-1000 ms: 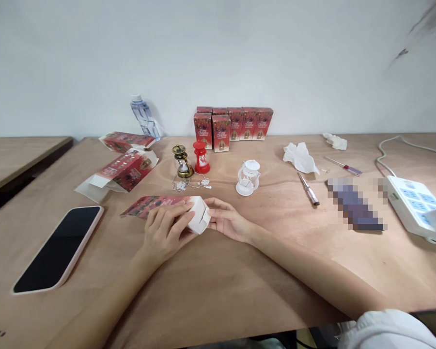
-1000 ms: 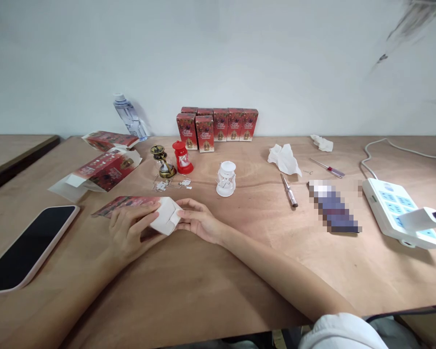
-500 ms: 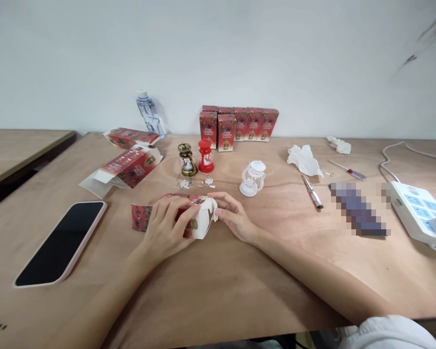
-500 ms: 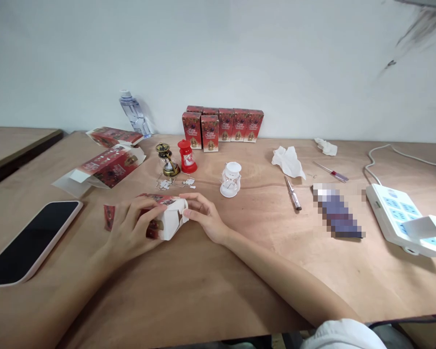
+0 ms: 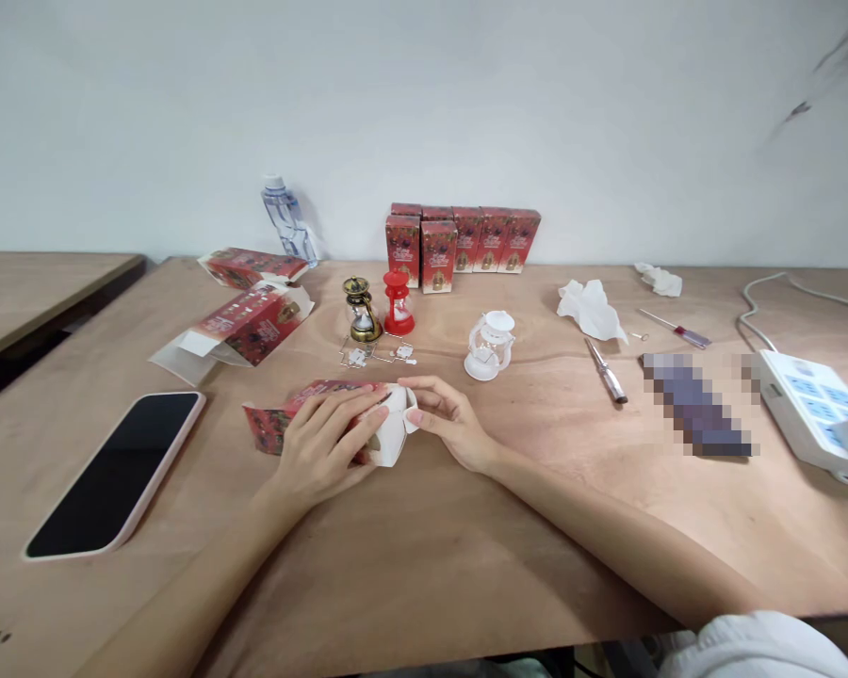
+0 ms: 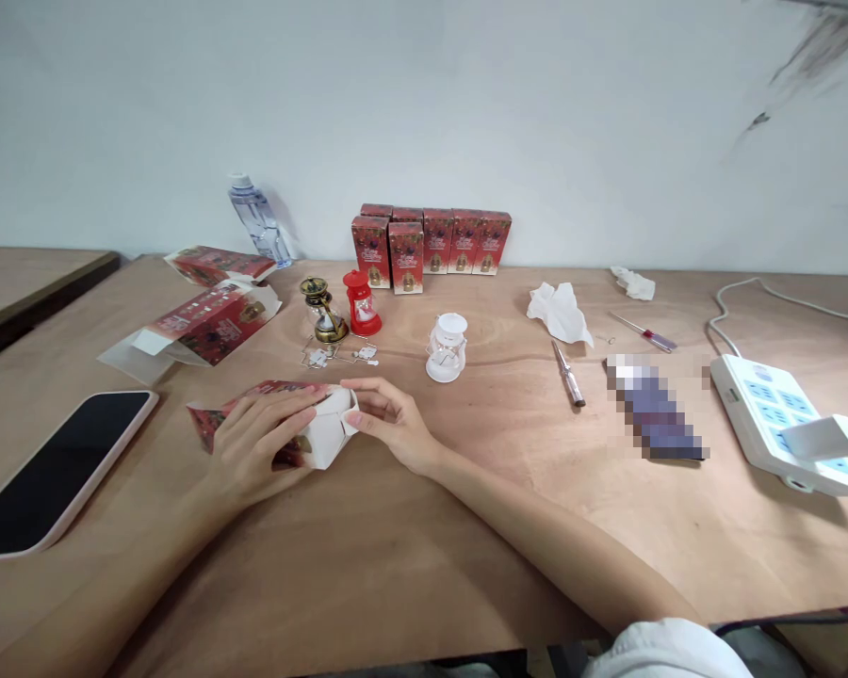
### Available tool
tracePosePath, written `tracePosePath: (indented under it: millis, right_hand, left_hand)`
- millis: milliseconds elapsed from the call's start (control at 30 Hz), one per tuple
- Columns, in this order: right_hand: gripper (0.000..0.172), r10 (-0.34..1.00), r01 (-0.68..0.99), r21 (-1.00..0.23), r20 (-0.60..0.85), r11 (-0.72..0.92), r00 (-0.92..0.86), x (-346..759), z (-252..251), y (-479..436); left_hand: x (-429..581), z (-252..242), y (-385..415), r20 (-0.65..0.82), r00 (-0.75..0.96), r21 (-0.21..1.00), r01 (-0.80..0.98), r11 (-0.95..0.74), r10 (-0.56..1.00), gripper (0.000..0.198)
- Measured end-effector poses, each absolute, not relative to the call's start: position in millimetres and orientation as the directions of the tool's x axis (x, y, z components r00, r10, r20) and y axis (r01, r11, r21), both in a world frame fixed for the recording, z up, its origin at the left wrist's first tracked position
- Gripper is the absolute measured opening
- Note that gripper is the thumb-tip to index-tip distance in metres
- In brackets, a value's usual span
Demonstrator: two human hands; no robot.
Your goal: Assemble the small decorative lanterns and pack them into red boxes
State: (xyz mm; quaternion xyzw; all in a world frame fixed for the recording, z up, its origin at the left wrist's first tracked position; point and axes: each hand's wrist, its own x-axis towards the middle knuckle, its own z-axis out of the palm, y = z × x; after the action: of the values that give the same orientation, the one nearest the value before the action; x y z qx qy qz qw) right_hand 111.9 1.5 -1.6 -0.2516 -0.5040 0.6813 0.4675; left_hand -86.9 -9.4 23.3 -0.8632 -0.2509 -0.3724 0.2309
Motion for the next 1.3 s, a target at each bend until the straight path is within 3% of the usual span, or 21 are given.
tracePosePath:
  millis: [300, 567, 667, 767, 900, 967, 1033, 1100, 1167, 1233, 1300]
  right_hand:
    - [0.041, 0.906, -0.381, -0.924, 0.131, -0.035, -0.402, 108, -1, -1]
    - [0.086, 0.729, -0.387, -0.898, 0.120, -0.209, -0.674, 114, -2, 7]
    - [0.077, 0.746, -0.381, -0.912, 0.147, -0.153, -0.650, 113, -2, 4]
    - [0.064, 0.850, -0.363, -0.926, 0.269, 0.100, -0.453, 111, -6, 0]
    - [0.044, 0.847, -0.050, -0.866, 0.498, 0.498, -0.187, 113, -10, -1]
    - [0.033, 0.761, 0.145, -0.753, 0.600, 0.641, -0.246, 116, -9, 0]
    - [0.026, 0.641, 0.224, -0.613, 0.631, 0.757, -0.437, 118, -7, 0]
    - [0.022, 0.532, 0.219, -0.521, 0.585, 0.825, -0.612, 119, -6, -2]
    - [0.020, 0.504, 0.232, -0.494, 0.538, 0.838, -0.676, 121, -8, -2]
    - [0.020, 0.563, 0.312, -0.480, 0.573, 0.820, -0.596, 126, -11, 0]
    - [0.024, 0.612, 0.454, -0.442, 0.707, 0.774, -0.354, 135, -14, 7]
  left_hand:
    - [-86, 21, -11, 0.776, 0.571, -0.168, 0.598, -0.784, 0.269, 0.045]
    - [-81, 23, -16, 0.791, 0.594, -0.154, 0.431, -0.889, 0.151, 0.028]
    - [-78, 22, -19, 0.767, 0.619, -0.168, 0.450, -0.877, 0.170, 0.035]
    - [-76, 20, -20, 0.742, 0.626, -0.136, 0.492, -0.860, 0.240, 0.061]
    - [-76, 16, -18, 0.842, 0.412, 0.072, 0.555, -0.829, 0.349, 0.074]
    - [-78, 15, -16, 0.875, 0.226, 0.235, 0.574, -0.785, 0.427, 0.075]
    - [-77, 14, -15, 0.831, 0.109, 0.416, 0.527, -0.741, 0.545, 0.079]
    - [-76, 12, -16, 0.747, 0.059, 0.559, 0.485, -0.673, 0.663, 0.079]
    - [-74, 9, -16, 0.697, 0.035, 0.621, 0.471, -0.627, 0.716, 0.081]
    - [-72, 7, -17, 0.692, 0.024, 0.633, 0.460, -0.623, 0.721, 0.080]
    - [-73, 8, -17, 0.685, 0.030, 0.646, 0.436, -0.626, 0.728, 0.080]
